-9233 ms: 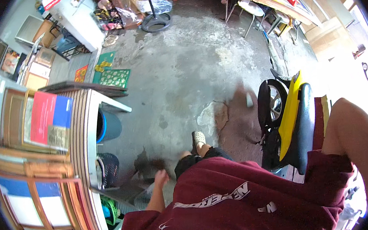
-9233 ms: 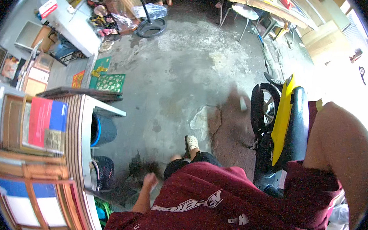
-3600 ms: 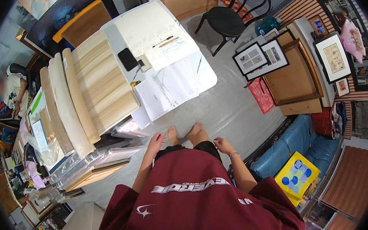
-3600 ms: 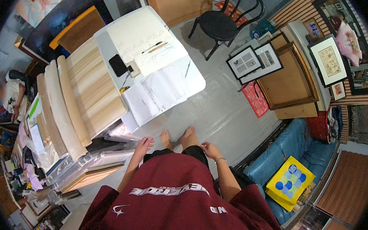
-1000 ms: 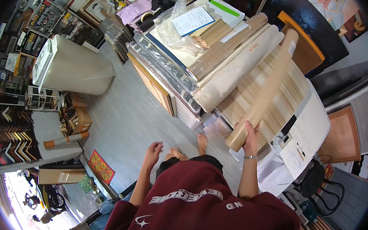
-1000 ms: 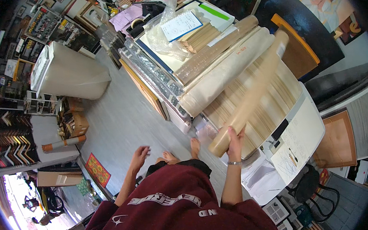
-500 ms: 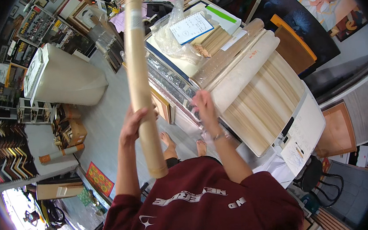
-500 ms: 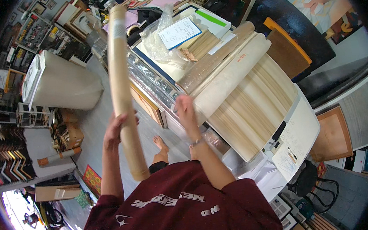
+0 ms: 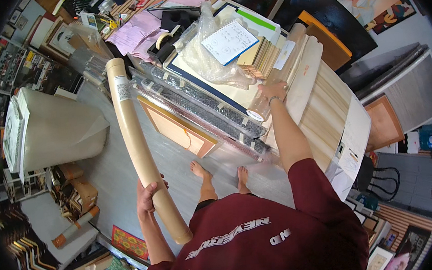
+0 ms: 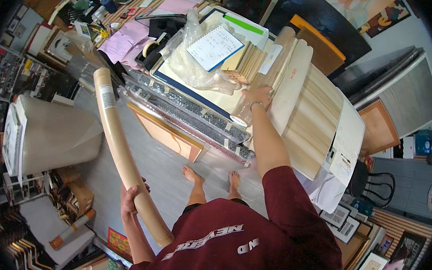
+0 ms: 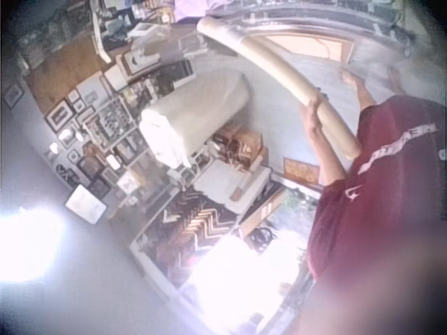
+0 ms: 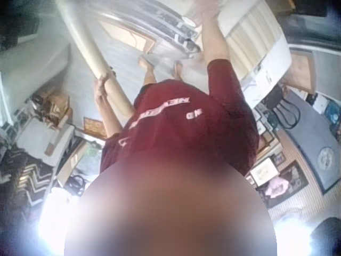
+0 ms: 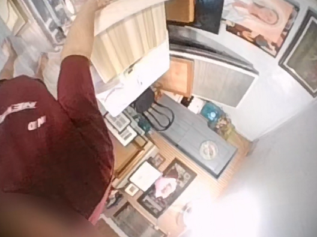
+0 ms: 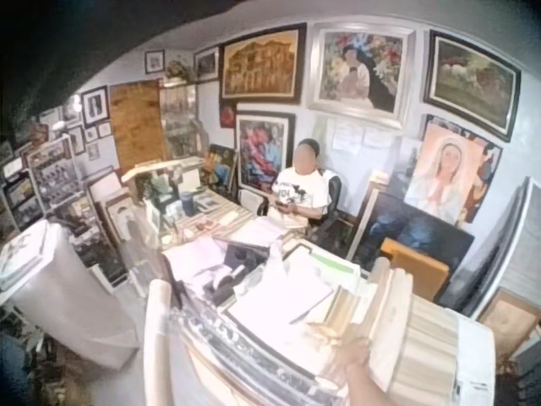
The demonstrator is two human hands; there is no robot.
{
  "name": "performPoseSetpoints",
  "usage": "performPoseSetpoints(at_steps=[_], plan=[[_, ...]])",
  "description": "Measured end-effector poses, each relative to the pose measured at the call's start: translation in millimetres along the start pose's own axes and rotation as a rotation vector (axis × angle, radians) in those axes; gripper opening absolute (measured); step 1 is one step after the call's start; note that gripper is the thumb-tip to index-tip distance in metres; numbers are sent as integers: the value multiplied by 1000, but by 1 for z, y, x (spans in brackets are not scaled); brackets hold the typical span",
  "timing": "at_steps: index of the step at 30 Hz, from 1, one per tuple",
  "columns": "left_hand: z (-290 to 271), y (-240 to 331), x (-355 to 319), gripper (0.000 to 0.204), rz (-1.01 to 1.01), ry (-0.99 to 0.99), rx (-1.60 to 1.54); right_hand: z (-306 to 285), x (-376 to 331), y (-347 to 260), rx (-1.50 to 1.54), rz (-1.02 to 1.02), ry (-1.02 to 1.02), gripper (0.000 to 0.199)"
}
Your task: The person uses a utility knife to cut a circular opening in a beige plastic container lid on a wooden table. They then walk to a counter and hand the cut lid to a woman who places it into a plastic bag. The person later picks up and moves two rolls of paper.
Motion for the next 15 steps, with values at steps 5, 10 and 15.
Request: performPoseSetpoints(at_steps=[5,10,15], plan=[[-46,23,25,80,-3,-32,-3,-3,19,12,411,-54,-210,86],[-70,32,32,83,-35,-28,48,-47,-9,34,1031,30,-541,63],[-63,31,29,85,-31,39,82,-83,-82,74,1030,-155,-366,65]])
Point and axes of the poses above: each hand's wrist, its own x-axis towards the middle knuckle, its own z-axis out of the palm, y = z × x, the point moved 1 cm from there along x, towards the middle knuckle, and after that the axes turned 5 degrees about -y, right-handed, at the moved point
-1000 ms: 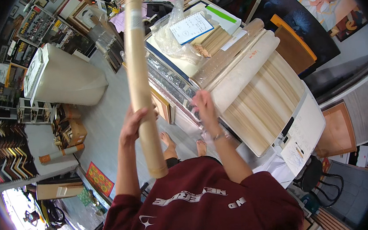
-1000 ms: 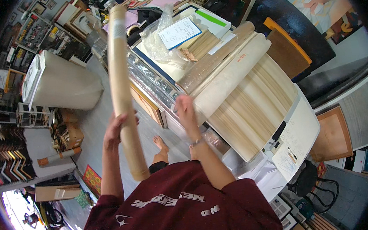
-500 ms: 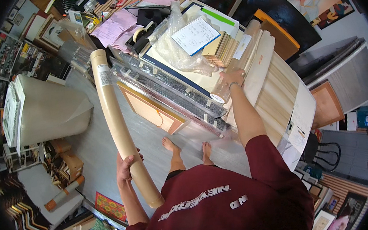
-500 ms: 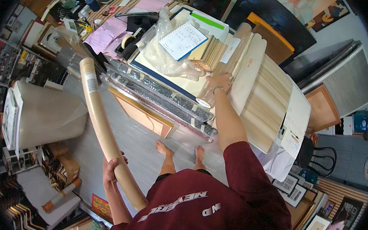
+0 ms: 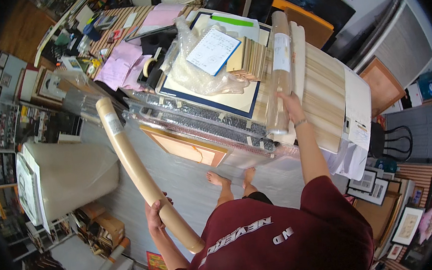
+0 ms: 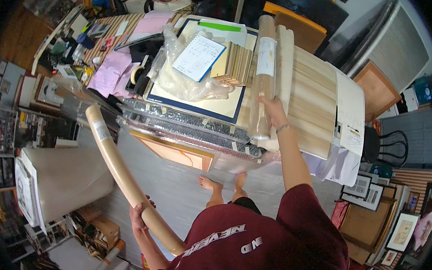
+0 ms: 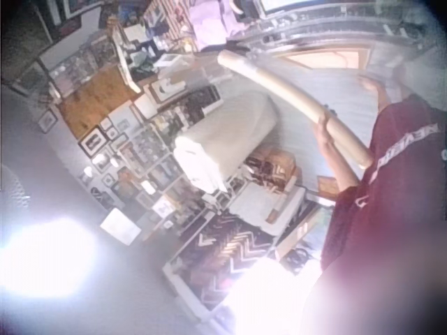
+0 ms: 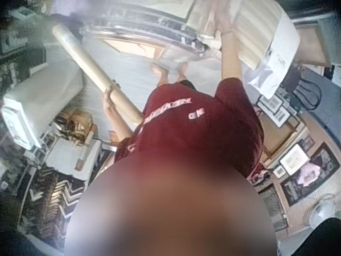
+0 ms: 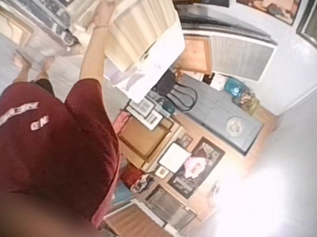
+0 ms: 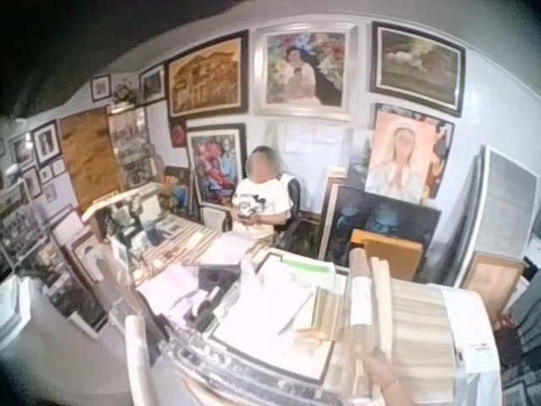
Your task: The person uses a utility knife to cut a circular opening in a beige plastic container lid on a wooden table. They then walk to a counter and hand the cut lid to a woman who places it into a plastic bag. The person later picks up and moves two rolls of paper.
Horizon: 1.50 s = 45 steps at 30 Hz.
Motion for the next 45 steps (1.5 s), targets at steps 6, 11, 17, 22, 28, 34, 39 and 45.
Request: performPoseSetpoints(at_steps=[6,11,17,22,28,34,39,45], plan=[[-3,-20,18,79,18,19,-82,-29,-106,8,-118,-211,-59,75],[57,-10,22,73,55,57,-194,-57,-156,2,-254,-324,-203,87],[92,10,18,81,291,-56,-160,-35,-190,11,-319,-282,-458,109],[98,40,18,80,311,-123,-201,10,-218,3,61,-192,-786,120],[22,45,30,87,372,-93,-299,193,-200,7,-17,133,-1132,109],[-96,63,76,97,317,-70,-313,369,-223,21,-148,102,-1243,107],[-173,121,82,81,264,-5,-380,485,-230,2,-165,14,-1235,101],[-228,178,128,69,325,-5,-541,586,-233,-26,-217,-24,-1229,98]])
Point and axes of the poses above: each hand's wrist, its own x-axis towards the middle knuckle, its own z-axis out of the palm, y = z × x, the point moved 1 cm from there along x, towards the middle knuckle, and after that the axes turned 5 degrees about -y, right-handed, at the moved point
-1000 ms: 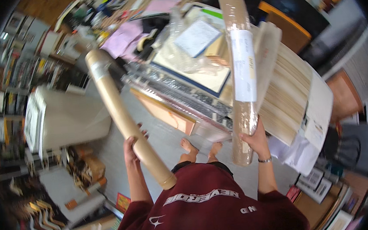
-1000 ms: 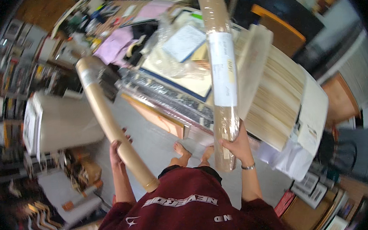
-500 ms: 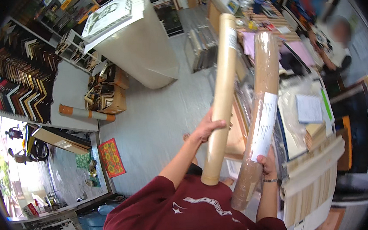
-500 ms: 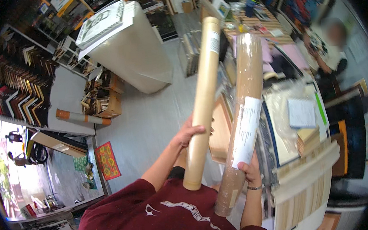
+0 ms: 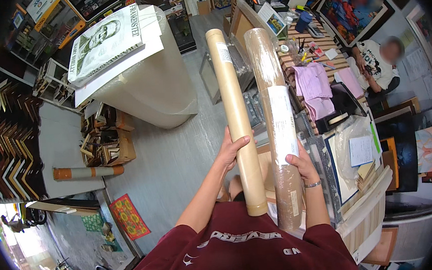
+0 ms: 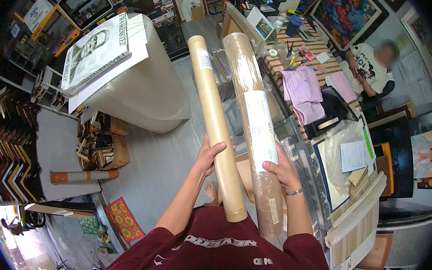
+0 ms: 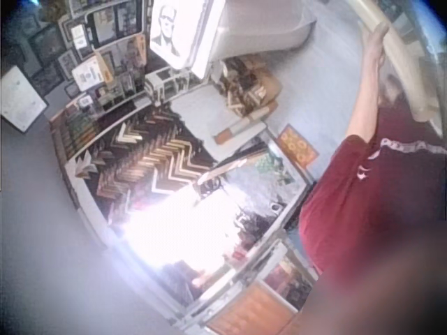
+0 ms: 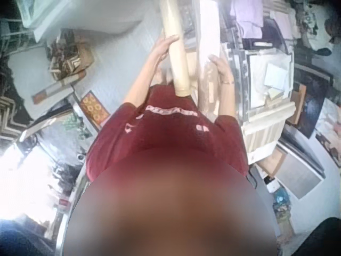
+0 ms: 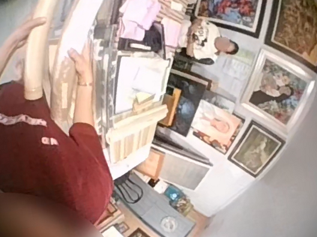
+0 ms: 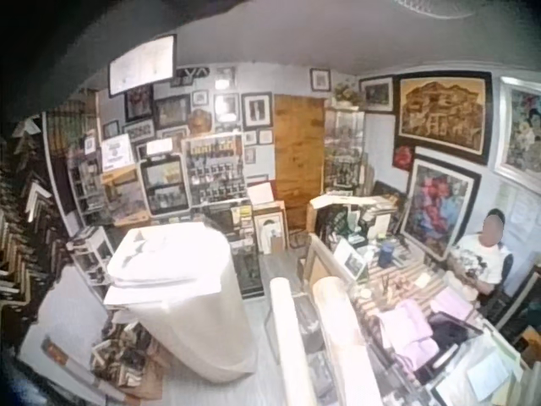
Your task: The person uses a utility knife to cut a circular opening in a beige plastic container lid on a wooden table. They then walk to a counter and hand the cut lid to a woman who places it into a plastic bag. The person later picks up and moves two rolls of paper.
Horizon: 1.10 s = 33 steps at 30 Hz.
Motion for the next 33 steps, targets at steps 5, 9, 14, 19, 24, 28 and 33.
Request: performPoseSetpoints(at_steps=[5,9,14,19,24,28,33], plan=[[-35,34,70,63,7,135,45,-7,56,-8,-10,44,21,93],[-66,77,144,59,2,254,63,-15,111,-3,-50,74,69,91],[-129,121,276,51,8,318,61,-39,225,8,-52,123,96,92],[-161,177,374,54,-51,385,97,-50,335,-24,-28,256,40,84],[-164,251,458,57,21,386,119,-48,408,-75,-92,188,5,87],[-159,316,529,54,18,342,244,-56,443,-100,-231,111,30,92],[-191,380,613,57,-4,217,260,-55,473,-119,-351,39,67,98]])
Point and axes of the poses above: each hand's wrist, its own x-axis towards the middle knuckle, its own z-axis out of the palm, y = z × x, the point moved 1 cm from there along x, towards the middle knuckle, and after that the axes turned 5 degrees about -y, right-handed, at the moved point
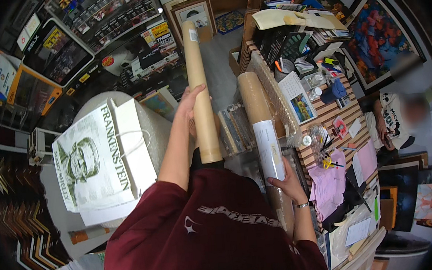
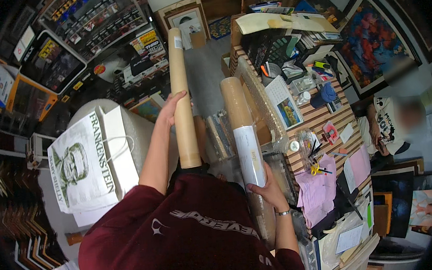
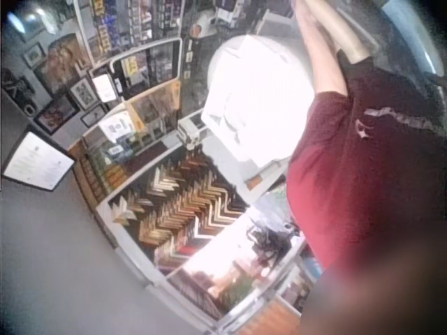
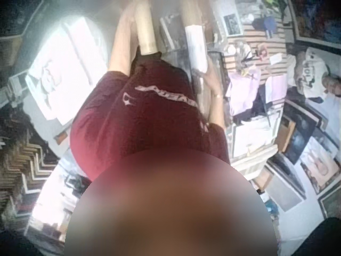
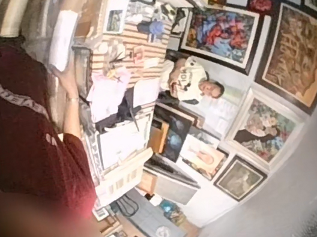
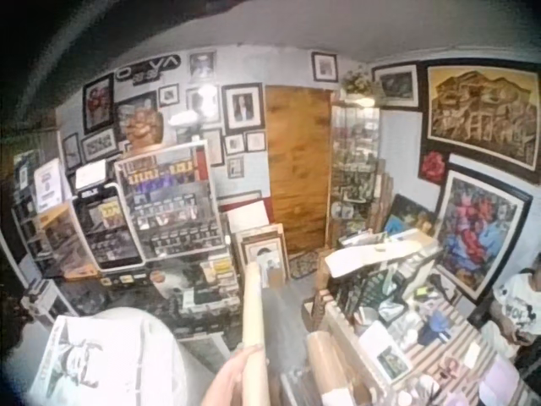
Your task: The person uses a utility knife to cut a circular opening in a beige plastic container lid on a wooden table. They then walk to a counter and hand the cut lid to a woman who places it into a plastic bag. The person later picks up and moves two rolls of paper.
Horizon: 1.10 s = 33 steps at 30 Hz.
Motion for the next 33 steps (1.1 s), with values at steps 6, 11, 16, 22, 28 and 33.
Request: performPoseSetpoints(at_steps=[6,11,16,22,28,33], plan=[[-17,41,71,60,-45,-50,84,-6,85,-27,-110,-13,13,104],[-30,50,167,60,-128,-60,100,-18,223,-36,-155,-16,3,102],[-56,64,331,76,-172,11,146,-18,405,-71,104,-46,-70,100],[-50,118,498,92,-258,154,285,-33,609,-100,265,66,5,103],[-115,130,606,94,-250,122,124,-36,756,-164,263,150,99,110],[-81,182,656,92,-193,99,88,-54,829,-184,175,14,284,105]])
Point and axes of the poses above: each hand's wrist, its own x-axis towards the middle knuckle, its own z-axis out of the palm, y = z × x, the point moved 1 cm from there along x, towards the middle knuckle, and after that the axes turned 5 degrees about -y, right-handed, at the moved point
